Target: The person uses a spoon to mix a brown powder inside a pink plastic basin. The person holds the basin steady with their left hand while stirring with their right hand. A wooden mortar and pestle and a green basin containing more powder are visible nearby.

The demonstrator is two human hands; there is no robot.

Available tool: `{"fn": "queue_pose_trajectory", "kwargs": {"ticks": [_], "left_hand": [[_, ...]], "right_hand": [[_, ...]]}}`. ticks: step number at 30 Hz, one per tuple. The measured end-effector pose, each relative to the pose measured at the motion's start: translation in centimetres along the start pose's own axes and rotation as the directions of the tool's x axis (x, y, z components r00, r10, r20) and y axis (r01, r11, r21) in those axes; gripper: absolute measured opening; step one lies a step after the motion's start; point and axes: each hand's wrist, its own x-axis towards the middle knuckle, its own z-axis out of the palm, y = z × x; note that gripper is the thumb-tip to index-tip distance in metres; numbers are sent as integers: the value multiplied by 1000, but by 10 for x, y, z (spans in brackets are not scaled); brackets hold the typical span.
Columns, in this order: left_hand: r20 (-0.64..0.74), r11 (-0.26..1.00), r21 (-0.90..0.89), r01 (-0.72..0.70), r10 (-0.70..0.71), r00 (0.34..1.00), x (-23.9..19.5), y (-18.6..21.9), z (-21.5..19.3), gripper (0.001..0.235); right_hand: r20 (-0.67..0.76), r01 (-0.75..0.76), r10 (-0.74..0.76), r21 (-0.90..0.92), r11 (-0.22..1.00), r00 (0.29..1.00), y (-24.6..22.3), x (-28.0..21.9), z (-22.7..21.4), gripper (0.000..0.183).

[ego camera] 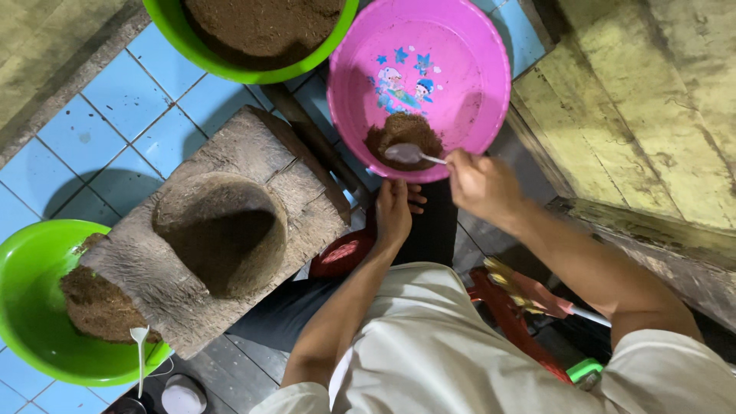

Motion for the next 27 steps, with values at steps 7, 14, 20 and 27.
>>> {"fn": "queue_pose_trajectory", "kwargs": {"ticks": [7, 14, 20, 27], "left_hand": [[2, 999, -35, 18, -18, 1000, 0, 5, 0, 31], [19, 999, -10, 30, -30, 999, -1, 11, 1, 29], [18, 999, -14, 44, -44, 999, -1, 12, 0, 34], [18, 998, -14, 54, -53, 998, 2, 0, -2, 35]], "right_hand": [[-21, -18, 15, -118, 993, 1000, 42, 11, 29, 10], [53, 31, -17, -259, 965, 998, 56, 32, 26, 19], [9, 86, -86, -261, 962, 996, 43, 4, 14, 9], [-10, 106, -111, -212, 971, 994, 8, 10, 49, 17]]}}
